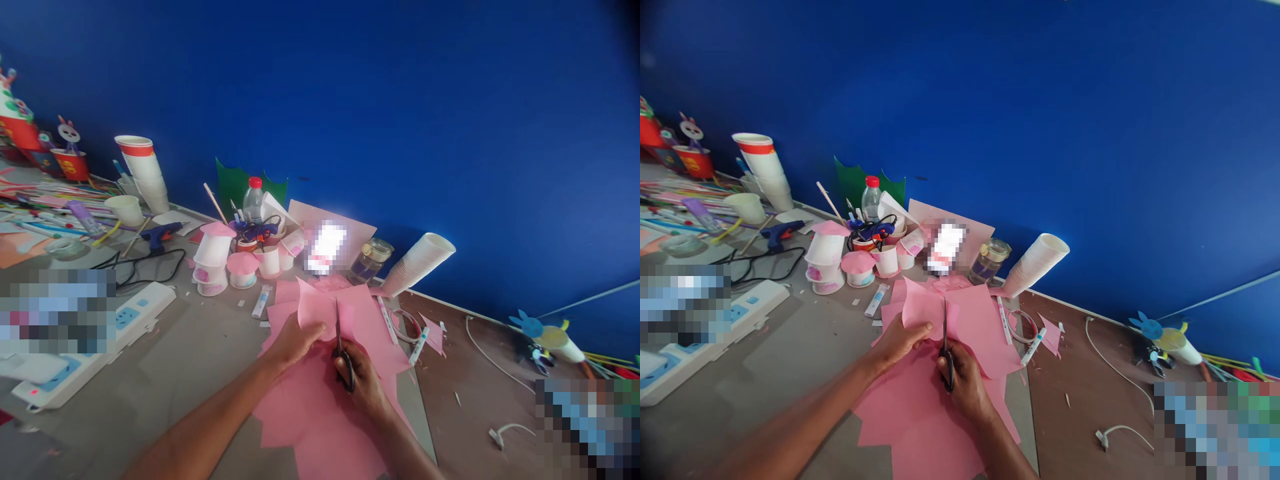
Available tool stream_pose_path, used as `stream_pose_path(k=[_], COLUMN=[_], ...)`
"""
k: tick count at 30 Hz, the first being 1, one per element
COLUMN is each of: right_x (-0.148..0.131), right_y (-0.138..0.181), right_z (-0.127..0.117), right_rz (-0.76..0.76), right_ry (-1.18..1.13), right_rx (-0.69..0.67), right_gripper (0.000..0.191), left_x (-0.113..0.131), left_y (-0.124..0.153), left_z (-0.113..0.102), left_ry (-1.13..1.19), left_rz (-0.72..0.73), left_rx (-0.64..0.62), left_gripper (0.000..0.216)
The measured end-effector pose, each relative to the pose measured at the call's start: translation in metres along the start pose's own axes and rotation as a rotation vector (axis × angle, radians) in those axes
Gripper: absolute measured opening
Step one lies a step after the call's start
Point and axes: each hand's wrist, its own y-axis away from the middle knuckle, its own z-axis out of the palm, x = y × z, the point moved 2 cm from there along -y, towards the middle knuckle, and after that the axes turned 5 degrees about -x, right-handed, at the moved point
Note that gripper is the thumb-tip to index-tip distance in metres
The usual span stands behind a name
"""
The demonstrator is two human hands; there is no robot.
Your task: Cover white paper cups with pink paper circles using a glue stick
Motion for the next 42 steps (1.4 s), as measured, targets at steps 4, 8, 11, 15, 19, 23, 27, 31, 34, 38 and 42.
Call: stream_pose_path(k=[4,8,11,15,19,23,27,31,34,38,42], right_x=[-0.001,-0.002,-0.002,-0.001,-0.001,0.000,0.000,-0.001,-0.002,-0.003,-0.004], right_y=[0.000,0.000,0.000,0.000,0.000,0.001,0.001,0.000,-0.001,-0.001,-0.001], right_z=[-0.002,-0.005,-0.006,-0.006,-0.003,-0.002,-0.002,-0.002,-0.002,-0.002,-0.001], right_rz=[0.018,0.014,0.020,0.042,0.049,0.060,0.051,0.020,0.008,0.012,0.022], right_ry=[-0.005,0.027,0.045,0.025,-0.012,-0.063,-0.070,-0.059,-0.050,-0.048,-0.053], right_rx=[-0.033,-0.054,-0.063,-0.072,-0.072,-0.080,-0.073,-0.053,-0.038,-0.020,-0.016], right_gripper=[0.038,0.038,0.039,0.042,0.044,0.045,0.042,0.039,0.041,0.043,0.045], left_x=[0.000,-0.004,-0.004,0.000,0.001,-0.004,-0.010,-0.013,-0.013,-0.012,-0.011], left_y=[-0.001,-0.006,-0.009,-0.009,-0.009,-0.009,-0.010,-0.010,-0.009,-0.008,-0.007], left_z=[-0.005,-0.010,-0.013,-0.014,-0.013,-0.013,-0.012,-0.009,-0.007,-0.005,-0.006], left_ry=[-0.034,-0.019,0.026,0.056,0.060,0.047,0.029,0.017,0.015,-0.001,0.010], left_rz=[0.014,0.022,0.002,-0.005,-0.011,-0.012,-0.014,-0.027,-0.023,-0.010,-0.025], left_rx=[-0.049,-0.085,-0.109,-0.113,-0.117,-0.123,-0.135,-0.144,-0.152,-0.160,-0.140], left_gripper=[0.027,0.027,0.024,0.025,0.022,0.021,0.020,0.016,0.014,0.015,0.014])
